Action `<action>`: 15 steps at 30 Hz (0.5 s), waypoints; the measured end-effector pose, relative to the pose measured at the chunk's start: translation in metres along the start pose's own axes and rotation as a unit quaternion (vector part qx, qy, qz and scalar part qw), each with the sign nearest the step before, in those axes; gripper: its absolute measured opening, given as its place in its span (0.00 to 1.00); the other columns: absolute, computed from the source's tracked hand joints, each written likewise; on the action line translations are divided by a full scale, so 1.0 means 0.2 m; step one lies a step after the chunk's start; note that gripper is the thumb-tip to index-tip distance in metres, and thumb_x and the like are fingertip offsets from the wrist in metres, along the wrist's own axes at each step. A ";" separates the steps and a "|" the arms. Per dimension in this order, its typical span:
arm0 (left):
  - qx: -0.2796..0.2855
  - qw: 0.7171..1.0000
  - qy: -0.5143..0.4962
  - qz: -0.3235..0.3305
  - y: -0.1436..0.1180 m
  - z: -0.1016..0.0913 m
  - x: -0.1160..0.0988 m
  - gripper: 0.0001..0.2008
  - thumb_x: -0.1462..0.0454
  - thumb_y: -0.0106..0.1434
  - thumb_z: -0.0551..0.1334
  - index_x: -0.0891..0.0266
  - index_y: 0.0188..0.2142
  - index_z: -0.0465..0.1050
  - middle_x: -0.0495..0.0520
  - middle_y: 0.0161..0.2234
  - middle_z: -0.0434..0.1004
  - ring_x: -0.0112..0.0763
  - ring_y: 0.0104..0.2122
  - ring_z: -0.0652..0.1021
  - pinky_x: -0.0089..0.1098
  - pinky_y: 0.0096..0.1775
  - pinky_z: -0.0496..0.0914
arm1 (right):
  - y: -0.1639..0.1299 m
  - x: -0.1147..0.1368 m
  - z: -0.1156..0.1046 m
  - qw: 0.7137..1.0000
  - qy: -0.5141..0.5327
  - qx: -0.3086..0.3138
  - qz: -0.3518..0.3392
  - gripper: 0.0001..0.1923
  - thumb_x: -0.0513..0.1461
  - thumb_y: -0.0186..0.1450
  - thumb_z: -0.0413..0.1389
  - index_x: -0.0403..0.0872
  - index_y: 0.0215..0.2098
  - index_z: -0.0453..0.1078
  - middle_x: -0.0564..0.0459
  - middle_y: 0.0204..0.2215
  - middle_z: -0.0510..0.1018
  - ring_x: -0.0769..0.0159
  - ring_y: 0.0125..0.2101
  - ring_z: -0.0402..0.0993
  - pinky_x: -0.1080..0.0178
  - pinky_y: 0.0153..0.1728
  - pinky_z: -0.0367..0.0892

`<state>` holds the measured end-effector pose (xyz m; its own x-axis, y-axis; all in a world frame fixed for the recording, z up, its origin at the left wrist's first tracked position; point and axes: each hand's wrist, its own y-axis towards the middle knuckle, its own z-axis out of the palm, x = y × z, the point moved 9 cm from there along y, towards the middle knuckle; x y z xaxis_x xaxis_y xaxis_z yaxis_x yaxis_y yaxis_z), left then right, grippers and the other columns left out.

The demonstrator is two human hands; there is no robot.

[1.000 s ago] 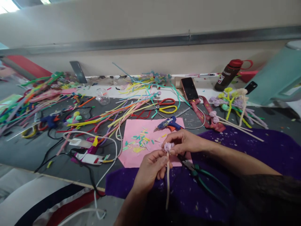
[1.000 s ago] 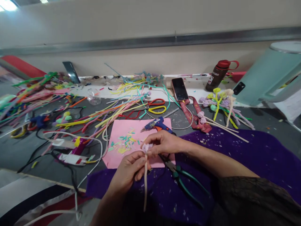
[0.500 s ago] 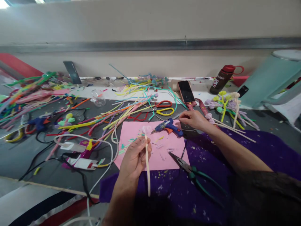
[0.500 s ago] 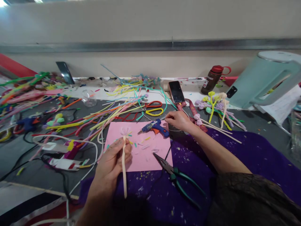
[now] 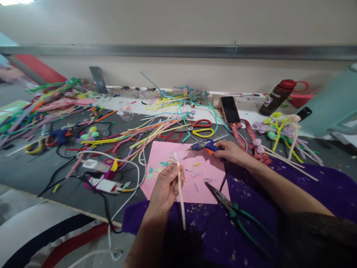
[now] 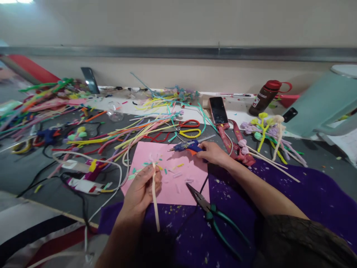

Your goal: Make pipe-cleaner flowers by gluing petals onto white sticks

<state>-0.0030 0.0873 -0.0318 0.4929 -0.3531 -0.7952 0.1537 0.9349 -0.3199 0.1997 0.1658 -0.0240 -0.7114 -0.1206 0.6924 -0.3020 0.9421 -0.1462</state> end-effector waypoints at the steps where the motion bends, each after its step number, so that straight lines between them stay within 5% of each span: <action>1: 0.001 1.000 -0.009 0.007 0.00 0.00 -0.01 0.10 0.60 0.52 0.64 0.64 0.29 0.67 0.43 0.17 0.67 0.14 0.10 0.59 0.19 0.12 0.50 | -0.01 0.00 0.00 0.999 0.043 0.005 -0.002 0.10 0.42 0.57 0.52 0.45 0.35 0.64 0.54 0.26 0.75 0.68 0.23 0.71 0.69 0.21 0.61; 4: -0.009 0.999 -0.022 0.031 0.00 -0.02 -0.03 0.09 0.61 0.53 0.63 0.65 0.29 0.67 0.45 0.18 0.70 0.14 0.10 0.60 0.18 0.12 0.51 | -0.06 0.04 -0.02 0.964 0.263 -0.023 -0.012 0.13 0.41 0.54 0.56 0.47 0.37 0.62 0.57 0.25 0.71 0.70 0.21 0.69 0.68 0.21 0.62; 8: -0.023 0.998 -0.027 0.044 0.00 -0.05 -0.04 0.09 0.60 0.54 0.62 0.64 0.30 0.66 0.47 0.20 0.73 0.14 0.09 0.61 0.18 0.11 0.51 | -0.13 0.11 -0.03 0.907 0.417 -0.046 -0.018 0.13 0.42 0.56 0.55 0.48 0.39 0.65 0.57 0.23 0.67 0.71 0.20 0.63 0.68 0.18 0.58; 11: -0.020 0.998 -0.043 0.037 0.01 -0.06 -0.02 0.09 0.60 0.55 0.62 0.64 0.31 0.67 0.46 0.19 0.74 0.14 0.09 0.61 0.18 0.11 0.51 | -0.17 0.15 0.00 0.877 0.481 -0.025 0.004 0.11 0.45 0.57 0.54 0.48 0.35 0.67 0.53 0.25 0.69 0.69 0.21 0.65 0.66 0.20 0.61; 15: -0.011 0.999 -0.045 0.020 0.01 -0.06 0.01 0.11 0.58 0.55 0.62 0.64 0.32 0.68 0.47 0.19 0.73 0.14 0.09 0.62 0.18 0.11 0.51 | -0.23 0.21 0.01 0.876 0.483 -0.005 0.011 0.12 0.43 0.52 0.60 0.47 0.33 0.68 0.51 0.26 0.73 0.64 0.25 0.70 0.63 0.27 0.66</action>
<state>-0.0117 0.0879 -0.0390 0.5732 -0.3108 -0.7582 0.1138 0.9465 -0.3019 0.1822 0.1168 0.0100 0.1528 0.2147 0.9647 -0.2856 0.9441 -0.1649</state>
